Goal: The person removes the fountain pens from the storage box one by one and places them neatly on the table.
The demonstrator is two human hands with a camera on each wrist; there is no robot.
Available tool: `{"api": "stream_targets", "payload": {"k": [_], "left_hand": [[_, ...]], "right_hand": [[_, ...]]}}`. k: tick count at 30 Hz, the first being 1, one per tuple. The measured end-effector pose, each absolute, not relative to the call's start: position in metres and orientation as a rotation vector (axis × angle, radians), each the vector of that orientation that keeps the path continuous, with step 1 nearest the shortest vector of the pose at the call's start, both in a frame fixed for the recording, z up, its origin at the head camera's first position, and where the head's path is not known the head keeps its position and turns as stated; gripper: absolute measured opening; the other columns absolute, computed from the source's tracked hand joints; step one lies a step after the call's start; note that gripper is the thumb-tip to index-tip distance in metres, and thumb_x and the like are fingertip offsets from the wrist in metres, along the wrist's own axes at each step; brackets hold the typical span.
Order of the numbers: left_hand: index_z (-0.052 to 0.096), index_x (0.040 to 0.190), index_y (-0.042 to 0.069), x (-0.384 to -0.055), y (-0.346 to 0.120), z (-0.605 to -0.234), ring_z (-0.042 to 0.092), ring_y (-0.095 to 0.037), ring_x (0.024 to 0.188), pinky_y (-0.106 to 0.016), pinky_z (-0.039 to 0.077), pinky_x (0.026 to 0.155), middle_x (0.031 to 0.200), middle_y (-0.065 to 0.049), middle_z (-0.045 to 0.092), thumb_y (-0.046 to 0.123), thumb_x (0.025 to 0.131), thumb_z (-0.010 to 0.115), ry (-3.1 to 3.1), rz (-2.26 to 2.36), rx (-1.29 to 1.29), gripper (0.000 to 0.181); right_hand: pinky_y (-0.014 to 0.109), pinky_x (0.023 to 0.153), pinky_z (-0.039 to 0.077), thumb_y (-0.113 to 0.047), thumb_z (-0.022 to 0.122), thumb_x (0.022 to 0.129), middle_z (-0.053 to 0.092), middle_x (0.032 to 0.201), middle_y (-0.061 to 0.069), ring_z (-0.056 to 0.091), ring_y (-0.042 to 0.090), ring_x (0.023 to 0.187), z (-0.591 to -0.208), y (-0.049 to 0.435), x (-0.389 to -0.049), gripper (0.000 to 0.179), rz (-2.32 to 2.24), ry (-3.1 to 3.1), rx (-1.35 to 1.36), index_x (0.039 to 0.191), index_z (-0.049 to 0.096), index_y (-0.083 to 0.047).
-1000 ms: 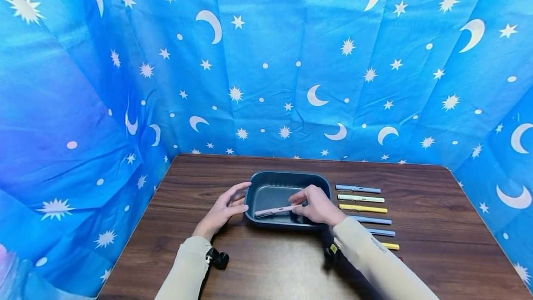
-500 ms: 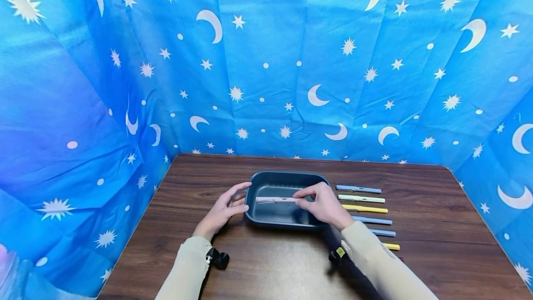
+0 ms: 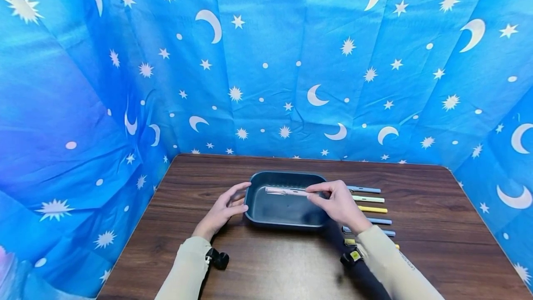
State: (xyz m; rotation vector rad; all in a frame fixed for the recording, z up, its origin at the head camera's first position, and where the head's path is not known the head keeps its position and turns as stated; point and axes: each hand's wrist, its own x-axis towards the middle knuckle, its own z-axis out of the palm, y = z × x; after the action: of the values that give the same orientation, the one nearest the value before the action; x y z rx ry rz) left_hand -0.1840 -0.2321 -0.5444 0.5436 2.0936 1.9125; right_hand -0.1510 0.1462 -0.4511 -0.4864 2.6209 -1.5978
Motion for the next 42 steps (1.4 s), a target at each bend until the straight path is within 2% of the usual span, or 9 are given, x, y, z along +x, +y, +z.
{"api": "stream_targets", "payload": {"k": [4,7,18,22,27,30,33,37,42], "left_hand": [[0.043,0.16,0.02,-0.184,-0.232,-0.544,0.046,-0.038,0.148,-0.032,0.05,0.11,0.165,-0.015,0.04,0.014,0.102,0.069,2.092,1.911,0.531,0.064],[0.043,0.16,0.022,-0.183,-0.232,-0.543,0.046,-0.038,0.148,-0.032,0.051,0.109,0.165,-0.014,0.04,0.016,0.102,0.07,2.087,1.907,0.524,0.064],[0.041,0.161,0.019,-0.182,-0.232,-0.541,0.044,-0.041,0.149,-0.03,0.051,0.109,0.165,-0.017,0.039,0.011,0.103,0.067,2.069,1.918,0.544,0.064],[0.041,0.161,0.02,-0.182,-0.232,-0.541,0.044,-0.04,0.149,-0.031,0.051,0.109,0.165,-0.016,0.039,0.011,0.103,0.067,2.076,1.916,0.541,0.064],[0.042,0.161,0.021,-0.182,-0.233,-0.542,0.044,-0.04,0.149,-0.031,0.051,0.109,0.165,-0.015,0.039,0.01,0.103,0.067,2.08,1.913,0.532,0.064],[0.041,0.161,0.019,-0.182,-0.232,-0.542,0.044,-0.041,0.149,-0.031,0.051,0.109,0.165,-0.016,0.039,0.009,0.103,0.066,2.076,1.916,0.53,0.064],[0.042,0.161,0.019,-0.182,-0.232,-0.542,0.044,-0.041,0.148,-0.031,0.051,0.108,0.165,-0.016,0.039,0.01,0.103,0.067,2.071,1.919,0.529,0.064],[0.042,0.161,0.02,-0.182,-0.232,-0.541,0.045,-0.041,0.148,-0.031,0.052,0.108,0.165,-0.017,0.04,0.011,0.103,0.067,2.065,1.919,0.532,0.064],[0.041,0.161,0.019,-0.182,-0.232,-0.54,0.044,-0.041,0.148,-0.03,0.052,0.107,0.165,-0.018,0.04,0.009,0.103,0.066,2.065,1.919,0.539,0.064]], "right_hand": [[0.028,0.052,0.034,-0.023,0.077,0.098,0.05,0.065,0.007,0.037,0.018,0.054,-0.449,0.155,-0.148,0.015,-1.612,2.623,-0.473,0.111,0.084,-0.023],[0.027,0.051,0.032,-0.021,0.078,0.097,0.045,0.063,0.004,0.035,0.017,0.053,-0.449,0.162,-0.145,0.015,-1.608,2.637,-0.472,0.111,0.084,-0.021],[0.027,0.047,0.028,-0.017,0.078,0.096,0.039,0.061,0.0,0.032,0.014,0.052,-0.451,0.187,-0.134,0.011,-1.58,2.685,-0.39,0.105,0.084,-0.018],[0.027,0.047,0.03,-0.017,0.078,0.096,0.05,0.063,0.003,0.036,0.015,0.053,-0.451,0.196,-0.13,0.01,-1.581,2.678,-0.352,0.105,0.084,-0.017],[0.025,0.048,0.034,-0.014,0.078,0.096,0.073,0.083,0.009,0.046,0.013,0.057,-0.454,0.208,-0.126,0.012,-1.597,2.669,-0.357,0.107,0.083,-0.012],[0.025,0.048,0.036,-0.015,0.079,0.095,0.077,0.092,0.008,0.049,0.012,0.059,-0.457,0.215,-0.123,0.013,-1.603,2.675,-0.353,0.107,0.083,-0.012],[0.025,0.047,0.035,-0.016,0.08,0.094,0.073,0.083,0.009,0.044,0.012,0.057,-0.459,0.221,-0.12,0.013,-1.593,2.701,-0.337,0.106,0.084,-0.014],[0.027,0.046,0.031,-0.017,0.08,0.095,0.054,0.066,0.005,0.037,0.014,0.054,-0.461,0.227,-0.115,0.012,-1.551,2.752,-0.301,0.105,0.084,-0.016],[0.027,0.045,0.032,-0.017,0.08,0.095,0.049,0.064,0.0,0.039,0.015,0.053,-0.462,0.236,-0.106,0.01,-1.521,2.774,-0.236,0.104,0.084,-0.016]]}}
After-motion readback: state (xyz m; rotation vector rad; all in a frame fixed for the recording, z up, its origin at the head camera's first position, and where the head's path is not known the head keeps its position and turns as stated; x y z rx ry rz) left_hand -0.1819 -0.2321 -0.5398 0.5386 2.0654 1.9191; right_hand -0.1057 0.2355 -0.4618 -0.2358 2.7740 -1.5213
